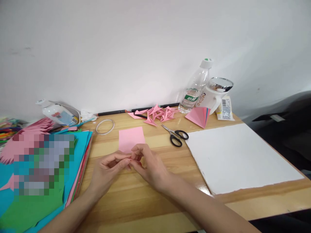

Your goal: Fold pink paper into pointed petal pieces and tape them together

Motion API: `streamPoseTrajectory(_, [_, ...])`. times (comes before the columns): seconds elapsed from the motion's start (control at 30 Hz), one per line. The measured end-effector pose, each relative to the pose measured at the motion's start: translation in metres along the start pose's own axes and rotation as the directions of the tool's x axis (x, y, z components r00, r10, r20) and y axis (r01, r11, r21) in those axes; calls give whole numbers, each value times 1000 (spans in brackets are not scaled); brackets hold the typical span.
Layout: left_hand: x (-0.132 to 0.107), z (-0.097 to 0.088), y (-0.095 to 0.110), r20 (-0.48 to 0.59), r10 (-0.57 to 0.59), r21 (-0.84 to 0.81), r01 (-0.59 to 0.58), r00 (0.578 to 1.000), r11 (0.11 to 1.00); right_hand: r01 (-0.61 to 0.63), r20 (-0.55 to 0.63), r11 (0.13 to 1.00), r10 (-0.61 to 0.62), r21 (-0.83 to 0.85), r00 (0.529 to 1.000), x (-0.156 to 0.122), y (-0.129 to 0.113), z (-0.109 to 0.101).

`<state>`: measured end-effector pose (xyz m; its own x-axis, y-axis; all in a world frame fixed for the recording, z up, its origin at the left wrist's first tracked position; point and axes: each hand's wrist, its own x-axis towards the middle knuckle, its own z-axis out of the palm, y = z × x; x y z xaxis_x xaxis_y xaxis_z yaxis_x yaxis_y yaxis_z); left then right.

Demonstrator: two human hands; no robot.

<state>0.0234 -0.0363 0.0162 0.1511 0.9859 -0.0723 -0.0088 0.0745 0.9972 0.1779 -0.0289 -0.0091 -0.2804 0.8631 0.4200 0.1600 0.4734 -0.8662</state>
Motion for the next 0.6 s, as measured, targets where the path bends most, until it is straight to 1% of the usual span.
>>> streamPoseTrajectory(0.1, [0,-2,-3,-40,38,3,-38,998,999,-17,13,1000,17,-20,1000,2,-3,-1])
streamPoseTrajectory(0.23, [2,-5,-5,-97,110,-36,-114,989,993,-62,81,998,64,-31,995,7,-6,-4])
streamPoseTrajectory(0.3, [3,-6,-6,-98,97,-39,-101,990,994,-63,86,997,66,-34,994,7,-7,-5])
streamPoseTrajectory(0.4, [4,-5,-3,-84,53,-13,-54,995,998,-13,50,996,18,-87,999,6,-5,-4])
streamPoseTrajectory(0.5, [5,-4,0,-34,28,1,-28,999,1000,54,44,988,-49,-143,998,5,-4,-5])
streamPoseTrajectory(0.6, [6,-5,0,-2,-16,12,16,1000,1000,67,63,984,-57,-163,996,5,-3,-5])
